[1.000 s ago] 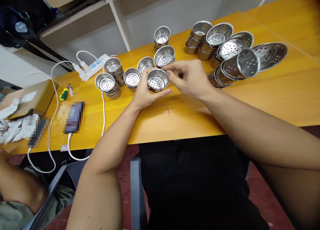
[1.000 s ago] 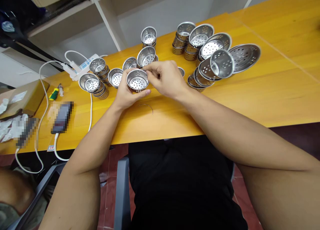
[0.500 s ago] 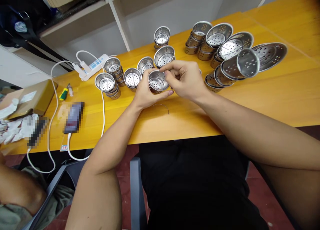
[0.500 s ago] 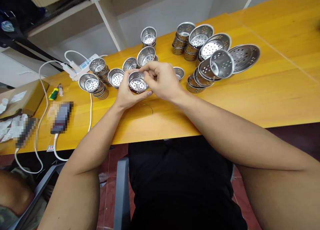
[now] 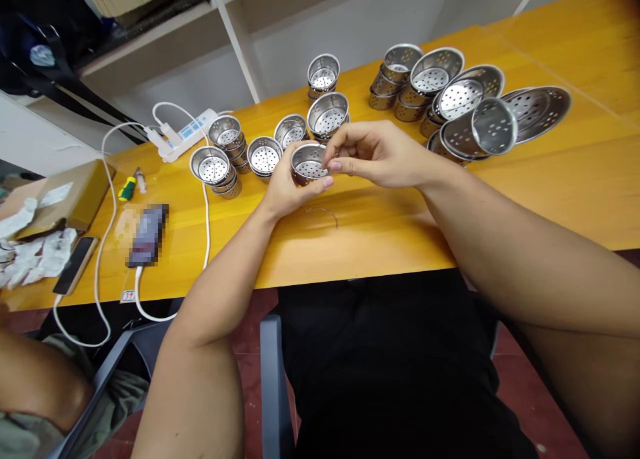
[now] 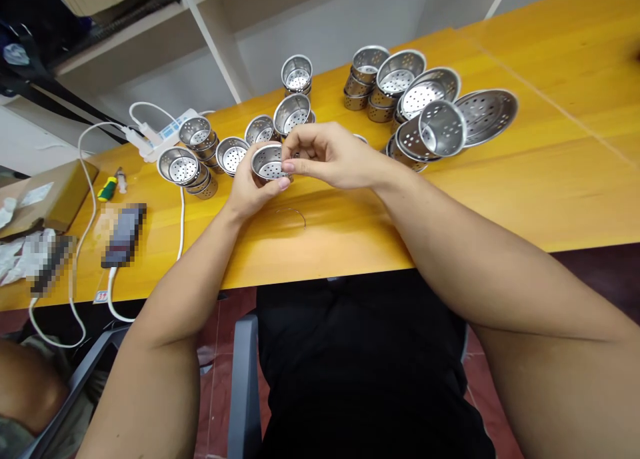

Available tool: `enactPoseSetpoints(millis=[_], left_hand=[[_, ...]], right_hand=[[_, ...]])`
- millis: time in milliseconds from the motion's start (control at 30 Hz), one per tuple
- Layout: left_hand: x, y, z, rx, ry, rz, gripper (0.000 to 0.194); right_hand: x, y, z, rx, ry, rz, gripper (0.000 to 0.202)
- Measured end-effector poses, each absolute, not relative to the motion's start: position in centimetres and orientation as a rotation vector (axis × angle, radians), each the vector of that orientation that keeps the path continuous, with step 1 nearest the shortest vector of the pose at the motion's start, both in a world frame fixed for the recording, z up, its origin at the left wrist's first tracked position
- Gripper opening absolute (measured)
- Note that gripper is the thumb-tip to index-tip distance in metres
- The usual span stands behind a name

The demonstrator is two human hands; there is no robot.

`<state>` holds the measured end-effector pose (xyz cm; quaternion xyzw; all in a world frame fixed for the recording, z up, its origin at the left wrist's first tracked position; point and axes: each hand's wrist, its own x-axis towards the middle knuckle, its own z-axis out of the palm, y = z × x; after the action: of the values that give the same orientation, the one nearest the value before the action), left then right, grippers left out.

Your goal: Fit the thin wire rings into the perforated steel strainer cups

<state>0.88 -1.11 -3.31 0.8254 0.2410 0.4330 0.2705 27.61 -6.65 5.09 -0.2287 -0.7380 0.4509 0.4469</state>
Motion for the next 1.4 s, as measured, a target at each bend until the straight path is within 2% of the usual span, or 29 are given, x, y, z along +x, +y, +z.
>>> enactPoseSetpoints(millis=[133, 567, 800, 1000, 1100, 1300, 1400], left_hand=[[1.3, -1.2, -3.7, 2.254, 0.63, 1.137, 0.104], [1.6, -1.3, -4.0, 2.285, 0.713, 1.175, 0.096], [1.6, -1.5, -3.6, 2.265, 0.725, 1.145, 0.099], [1.7, -2.1, -3.0, 2.25, 0.77, 1.158, 0.094], [1.5, -1.7, -3.3, 2.267, 0.787, 1.189, 0.089], [1.1, -1.4, -3.3, 2.263, 0.835, 1.235, 0.086], [1.1, -1.6, -3.1, 2.258, 0.861, 1.226, 0.087]], right_hand=[[27.1, -6.6, 5.0, -0.572, -1.715, 1.155, 0.063], [26.2, -6.6, 3.7, -0.687, -1.737, 1.004, 0.058], [26.1, -6.9, 4.0, -0.691, -1.756, 0.973, 0.065], [26.1, -7.3, 4.1, -0.727, -1.722, 0.899, 0.068], [26.6, -7.5, 4.4, -0.806, -1.712, 0.761, 0.058], [27.8, -7.3, 5.0, -0.838, -1.937, 0.583, 0.015], [27.9, -7.3, 5.0, -0.848, -2.04, 0.534, 0.018]])
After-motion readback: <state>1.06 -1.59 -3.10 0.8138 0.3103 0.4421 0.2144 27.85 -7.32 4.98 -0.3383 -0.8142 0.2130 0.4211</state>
